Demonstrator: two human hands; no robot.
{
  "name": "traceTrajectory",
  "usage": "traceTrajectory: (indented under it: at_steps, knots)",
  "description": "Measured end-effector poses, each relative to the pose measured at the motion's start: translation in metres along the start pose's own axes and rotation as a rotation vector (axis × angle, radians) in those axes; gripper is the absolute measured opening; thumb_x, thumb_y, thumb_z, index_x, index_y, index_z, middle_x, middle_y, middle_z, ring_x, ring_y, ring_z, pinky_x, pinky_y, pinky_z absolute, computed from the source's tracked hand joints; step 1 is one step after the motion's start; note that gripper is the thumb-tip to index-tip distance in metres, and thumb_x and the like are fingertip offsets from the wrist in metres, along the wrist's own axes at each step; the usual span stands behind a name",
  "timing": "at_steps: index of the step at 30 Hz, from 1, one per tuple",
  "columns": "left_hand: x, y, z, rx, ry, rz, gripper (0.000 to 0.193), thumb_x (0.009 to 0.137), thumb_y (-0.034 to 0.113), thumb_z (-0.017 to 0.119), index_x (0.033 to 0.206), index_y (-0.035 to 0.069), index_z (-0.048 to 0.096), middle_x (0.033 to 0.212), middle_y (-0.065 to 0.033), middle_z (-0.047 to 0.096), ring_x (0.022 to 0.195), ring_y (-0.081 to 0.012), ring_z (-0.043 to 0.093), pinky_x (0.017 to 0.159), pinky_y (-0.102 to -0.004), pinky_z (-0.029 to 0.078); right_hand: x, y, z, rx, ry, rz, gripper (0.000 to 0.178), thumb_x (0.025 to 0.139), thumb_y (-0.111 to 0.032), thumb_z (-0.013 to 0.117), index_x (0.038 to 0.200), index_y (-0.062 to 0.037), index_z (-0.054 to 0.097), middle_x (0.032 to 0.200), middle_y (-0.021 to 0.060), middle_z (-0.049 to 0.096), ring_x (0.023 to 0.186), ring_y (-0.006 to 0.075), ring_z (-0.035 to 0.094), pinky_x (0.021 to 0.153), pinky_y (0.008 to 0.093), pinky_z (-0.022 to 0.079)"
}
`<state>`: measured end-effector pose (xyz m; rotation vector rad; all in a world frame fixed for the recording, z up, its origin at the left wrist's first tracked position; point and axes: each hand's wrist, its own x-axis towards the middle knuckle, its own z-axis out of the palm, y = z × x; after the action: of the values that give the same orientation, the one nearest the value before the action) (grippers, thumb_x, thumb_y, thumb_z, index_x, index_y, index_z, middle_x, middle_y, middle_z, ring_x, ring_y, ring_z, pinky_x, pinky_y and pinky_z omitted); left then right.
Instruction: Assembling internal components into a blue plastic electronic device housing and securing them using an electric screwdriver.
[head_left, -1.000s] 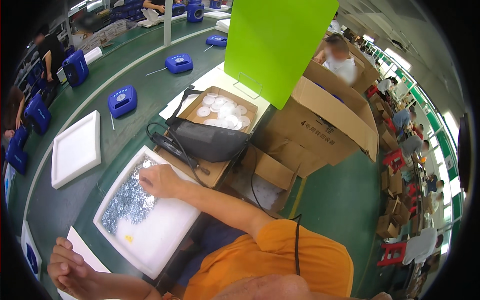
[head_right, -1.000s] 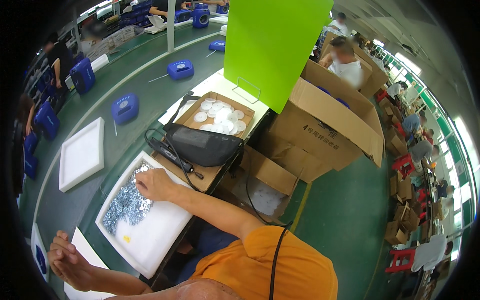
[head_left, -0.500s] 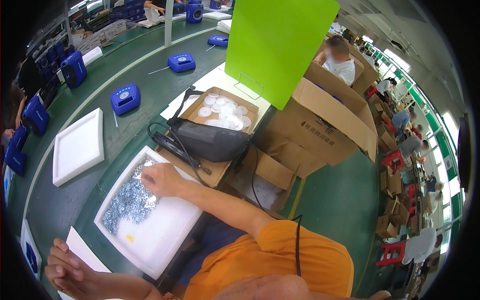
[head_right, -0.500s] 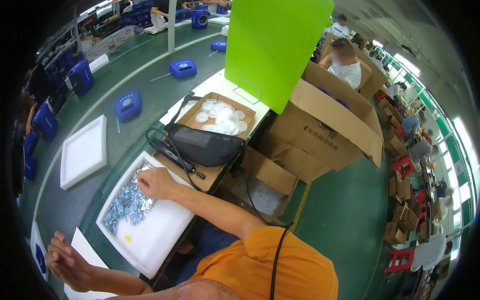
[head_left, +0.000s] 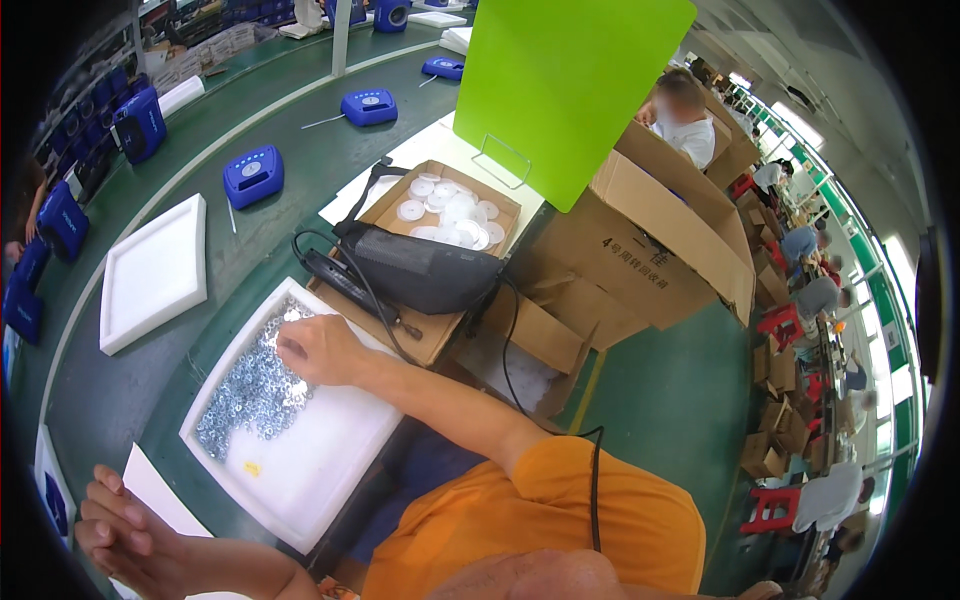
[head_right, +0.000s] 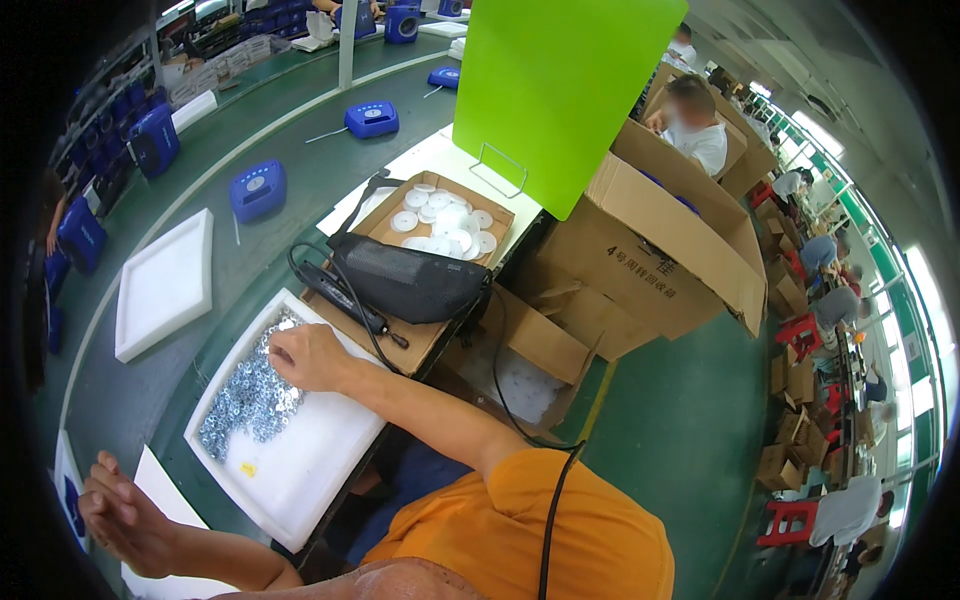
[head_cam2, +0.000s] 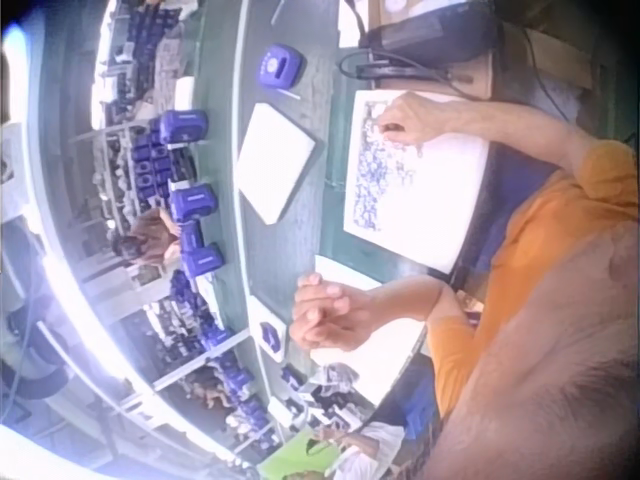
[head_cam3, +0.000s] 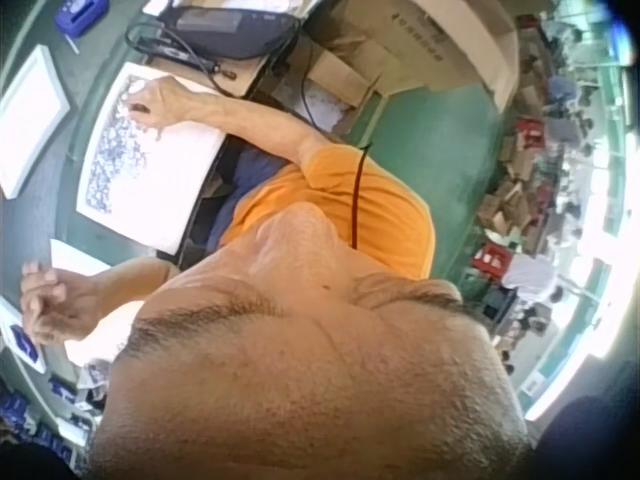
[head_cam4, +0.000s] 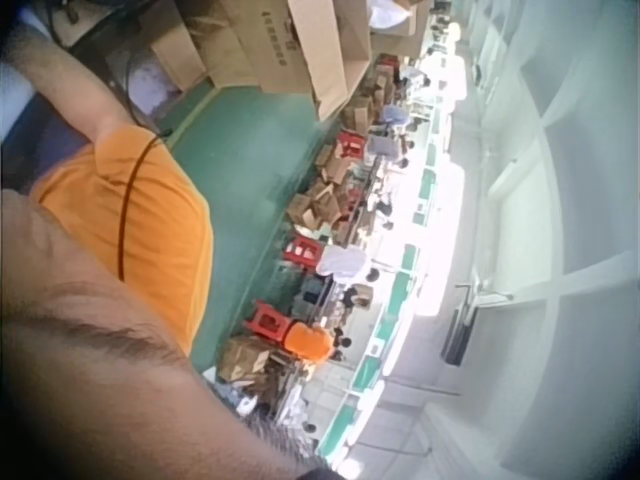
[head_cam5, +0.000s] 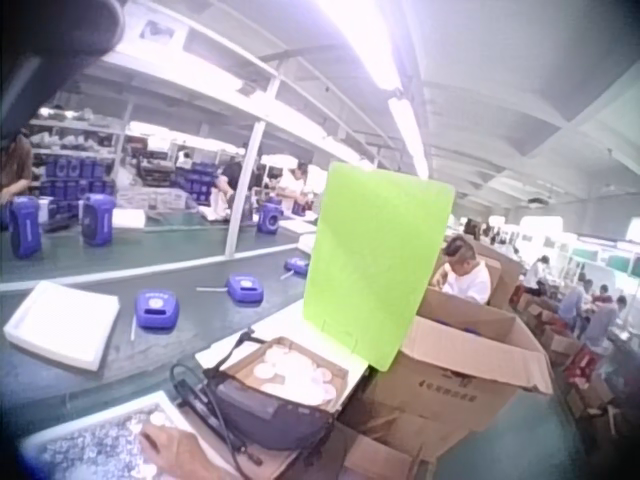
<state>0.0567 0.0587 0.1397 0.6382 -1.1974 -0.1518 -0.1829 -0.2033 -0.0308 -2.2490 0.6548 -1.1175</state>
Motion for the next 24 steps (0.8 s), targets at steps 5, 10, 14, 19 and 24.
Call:
traceTrajectory:
  at_steps: [5,10,14,19,24]
  knots:
    - [0.0007,-0.0014,0.0069,0.02,-0.012,0.003,0.025,0.12,0.02,0.056,0.113,0.006,0.076,0.078,-0.0051,0.052,0.088,-0.0171,0.052,0.108,-0.051,0.035,0.0008,0.0008,0.0003,0.012,0.003,0.002,0.012,0.098,-0.02,0.079,0.094,-0.0083,0.076,0.08,0.0121,0.078,0.076,0.0359,0.078,0.072,0.0475,0.061]
    - [0.0015,0.0033,0.0088,0.039,-0.023,0.017,0.028,0.121,0.019,0.052,0.114,0.007,0.077,0.078,-0.0051,0.053,0.086,-0.0169,0.052,0.108,-0.0504,0.036,-0.0004,0.0004,-0.0007,-0.007,-0.011,0.012,0.012,0.098,-0.02,0.078,0.094,-0.0083,0.076,0.08,0.0126,0.078,0.077,0.0364,0.078,0.072,0.0477,0.061]
    - [0.0032,0.0041,0.0029,0.05,-0.035,0.031,0.028,0.12,0.02,0.052,0.115,0.007,0.076,0.079,-0.005,0.054,0.087,-0.0175,0.054,0.108,-0.0506,0.036,-0.0016,0.0013,0.0003,-0.017,-0.02,-0.001,0.013,0.098,-0.021,0.079,0.094,-0.0085,0.076,0.079,0.0124,0.077,0.077,0.0363,0.078,0.072,0.0478,0.061]
    - [0.0027,0.0029,0.0054,0.064,0.005,0.031,0.027,0.12,0.02,0.054,0.114,0.007,0.076,0.079,-0.0052,0.055,0.088,-0.0173,0.055,0.109,-0.0502,0.036,0.0001,0.0023,0.002,-0.006,-0.025,-0.004,0.013,0.098,-0.021,0.079,0.095,-0.0087,0.076,0.079,0.0119,0.077,0.076,0.0358,0.078,0.072,0.0475,0.061]
    - [0.0039,0.0012,0.0002,0.044,-0.04,0.015,0.027,0.119,0.02,0.055,0.115,0.007,0.078,0.08,-0.0059,0.056,0.088,-0.0177,0.055,0.108,-0.05,0.036,0.0001,0.0,-0.0008,-0.004,-0.038,-0.004,0.012,0.098,-0.02,0.079,0.095,-0.0086,0.076,0.08,0.0118,0.078,0.076,0.0353,0.078,0.071,0.0472,0.061]
